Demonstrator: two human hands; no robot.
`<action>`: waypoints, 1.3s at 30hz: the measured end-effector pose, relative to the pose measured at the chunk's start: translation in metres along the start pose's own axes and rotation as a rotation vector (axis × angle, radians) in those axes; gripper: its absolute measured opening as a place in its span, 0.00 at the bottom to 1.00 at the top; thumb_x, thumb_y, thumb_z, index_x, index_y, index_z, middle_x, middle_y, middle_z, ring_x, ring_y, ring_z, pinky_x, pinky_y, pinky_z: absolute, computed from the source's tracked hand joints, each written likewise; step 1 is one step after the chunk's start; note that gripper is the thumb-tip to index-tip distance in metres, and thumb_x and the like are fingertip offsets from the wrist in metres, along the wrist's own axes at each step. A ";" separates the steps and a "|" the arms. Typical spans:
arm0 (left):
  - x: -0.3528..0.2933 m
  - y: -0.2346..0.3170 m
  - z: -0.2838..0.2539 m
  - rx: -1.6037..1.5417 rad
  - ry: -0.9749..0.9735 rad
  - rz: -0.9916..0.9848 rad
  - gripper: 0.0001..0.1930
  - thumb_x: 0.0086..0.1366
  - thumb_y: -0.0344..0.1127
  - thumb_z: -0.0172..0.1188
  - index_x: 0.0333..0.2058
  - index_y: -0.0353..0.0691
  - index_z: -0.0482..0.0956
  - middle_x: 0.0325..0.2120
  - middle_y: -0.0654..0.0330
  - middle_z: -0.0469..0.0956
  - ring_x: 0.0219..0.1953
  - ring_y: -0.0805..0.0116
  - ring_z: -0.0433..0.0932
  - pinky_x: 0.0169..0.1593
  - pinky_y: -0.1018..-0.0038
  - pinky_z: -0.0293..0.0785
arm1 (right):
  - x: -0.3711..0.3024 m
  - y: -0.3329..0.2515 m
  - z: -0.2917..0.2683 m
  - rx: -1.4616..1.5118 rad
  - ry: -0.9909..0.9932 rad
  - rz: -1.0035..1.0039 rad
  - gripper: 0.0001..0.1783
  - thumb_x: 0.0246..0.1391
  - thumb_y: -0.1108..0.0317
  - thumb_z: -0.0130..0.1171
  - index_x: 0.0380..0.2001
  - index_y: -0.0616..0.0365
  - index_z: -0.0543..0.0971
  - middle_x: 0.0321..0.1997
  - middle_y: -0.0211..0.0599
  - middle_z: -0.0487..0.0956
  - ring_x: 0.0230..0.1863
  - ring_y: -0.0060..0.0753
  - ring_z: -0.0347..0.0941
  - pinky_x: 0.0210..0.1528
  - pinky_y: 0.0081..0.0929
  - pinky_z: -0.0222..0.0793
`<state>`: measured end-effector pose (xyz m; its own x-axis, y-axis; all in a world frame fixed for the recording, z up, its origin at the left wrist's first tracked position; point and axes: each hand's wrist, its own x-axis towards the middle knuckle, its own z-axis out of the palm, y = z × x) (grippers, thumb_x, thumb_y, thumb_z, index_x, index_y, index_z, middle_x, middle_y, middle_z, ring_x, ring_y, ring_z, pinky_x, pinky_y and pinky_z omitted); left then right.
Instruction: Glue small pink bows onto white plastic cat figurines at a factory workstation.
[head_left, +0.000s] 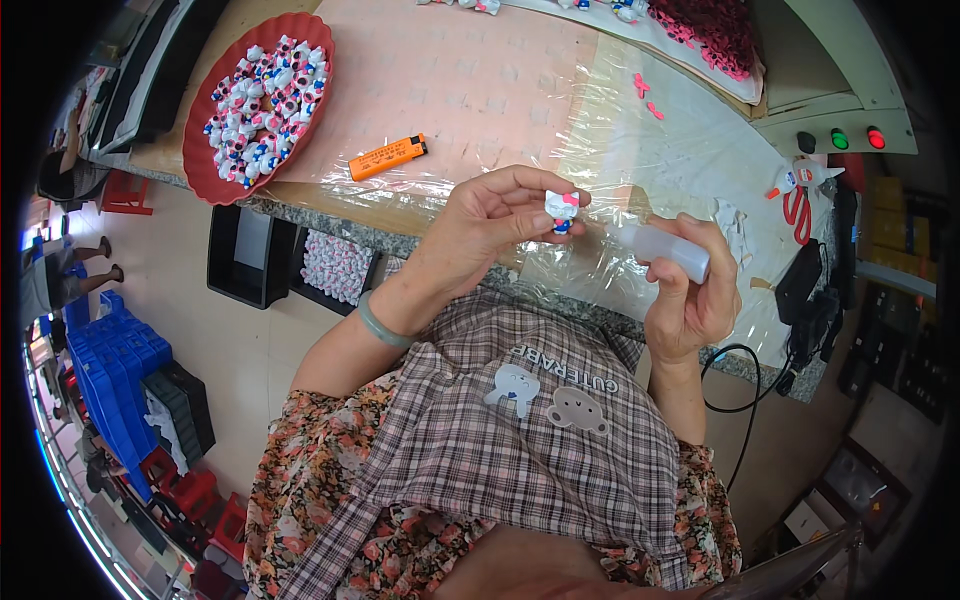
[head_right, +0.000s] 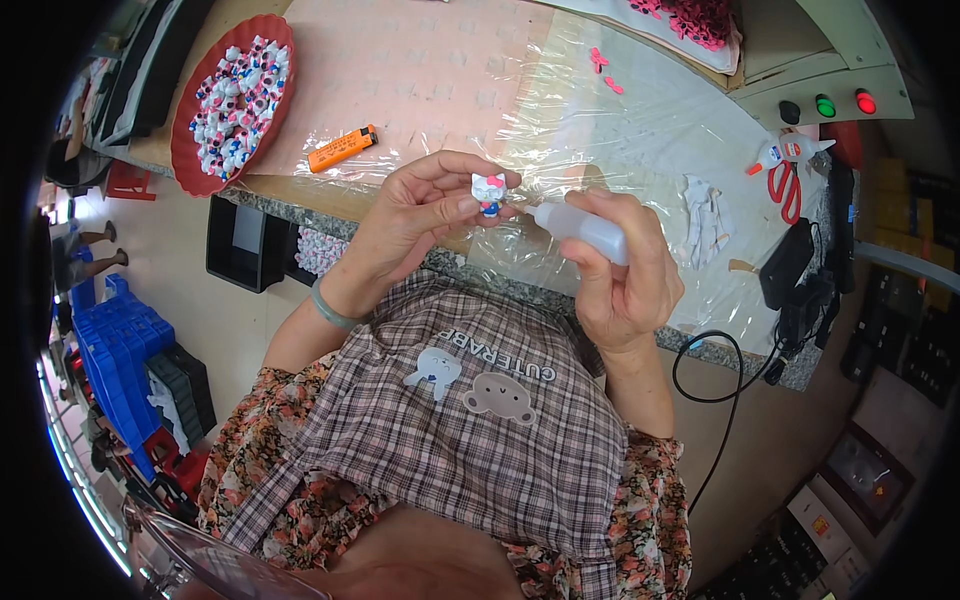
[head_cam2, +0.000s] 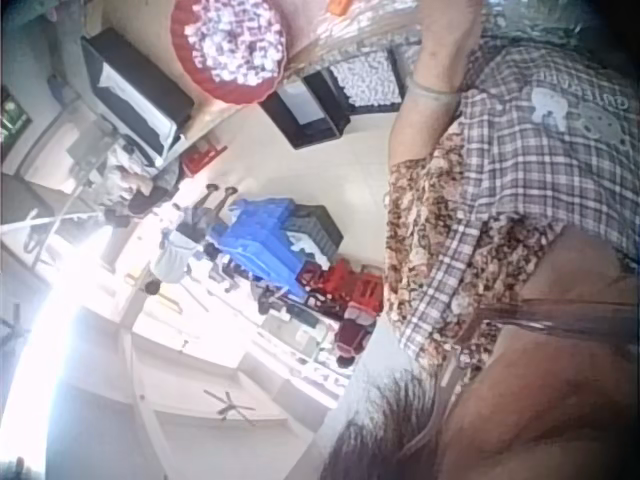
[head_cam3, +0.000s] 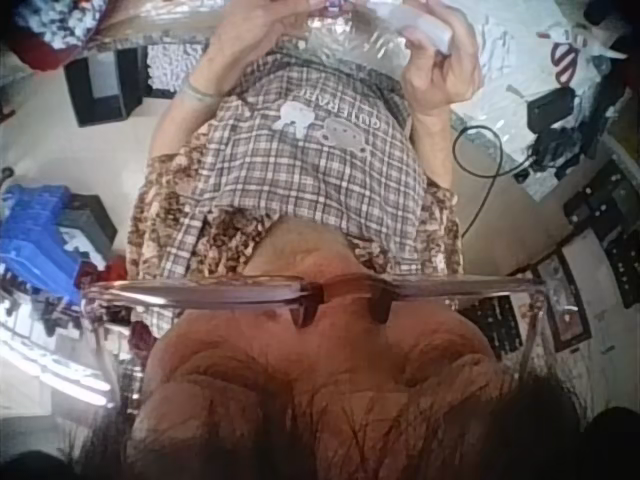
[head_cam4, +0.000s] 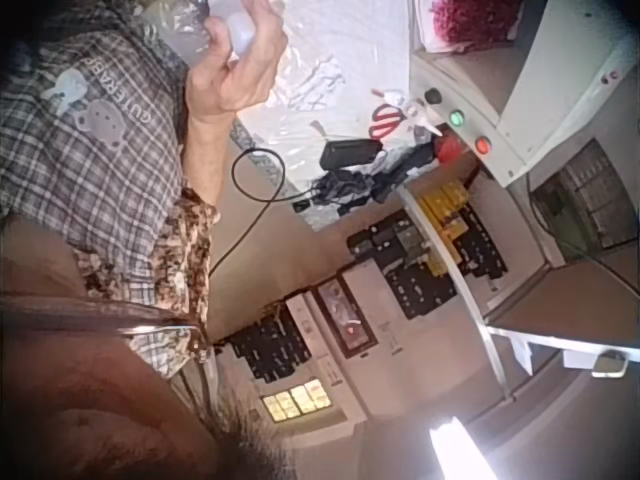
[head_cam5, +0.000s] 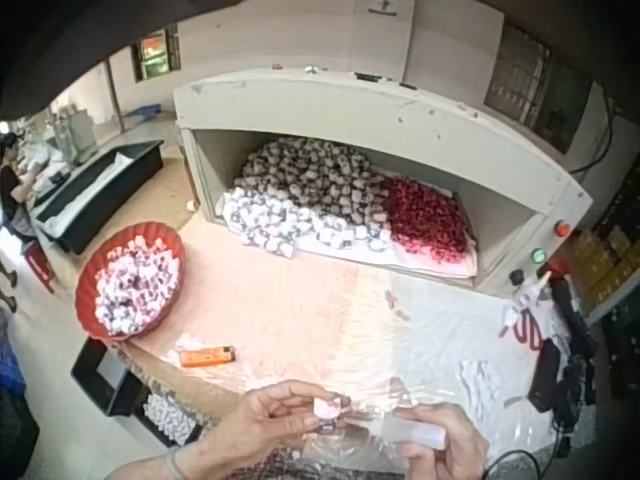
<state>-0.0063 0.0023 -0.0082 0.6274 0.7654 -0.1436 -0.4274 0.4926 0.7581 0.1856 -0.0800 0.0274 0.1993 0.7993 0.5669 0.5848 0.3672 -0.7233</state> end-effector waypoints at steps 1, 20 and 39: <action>0.000 0.000 0.000 0.003 -0.003 0.000 0.13 0.62 0.23 0.56 0.47 0.32 0.75 0.43 0.54 0.79 0.42 0.65 0.81 0.45 0.74 0.79 | 0.000 0.000 0.000 0.023 -0.003 0.010 0.20 0.52 0.66 0.65 0.44 0.67 0.74 0.32 0.46 0.81 0.32 0.35 0.79 0.33 0.24 0.74; 0.007 -0.001 -0.013 0.155 0.022 0.007 0.15 0.63 0.26 0.56 0.49 0.33 0.73 0.47 0.48 0.77 0.46 0.60 0.79 0.51 0.68 0.77 | 0.017 0.026 -0.003 0.645 0.172 0.419 0.20 0.49 0.82 0.60 0.45 0.65 0.68 0.43 0.42 0.71 0.29 0.25 0.73 0.28 0.20 0.71; 0.013 -0.011 -0.021 0.195 0.011 0.015 0.15 0.65 0.20 0.52 0.50 0.32 0.72 0.44 0.54 0.78 0.47 0.64 0.79 0.51 0.75 0.76 | 0.093 0.128 0.009 -0.424 -0.170 0.173 0.08 0.47 0.72 0.63 0.32 0.62 0.79 0.31 0.45 0.76 0.33 0.51 0.74 0.37 0.37 0.69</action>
<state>-0.0071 0.0151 -0.0320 0.6146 0.7768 -0.1375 -0.3014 0.3923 0.8691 0.2718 0.0462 -0.0160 0.2113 0.9110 0.3542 0.8303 0.0239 -0.5569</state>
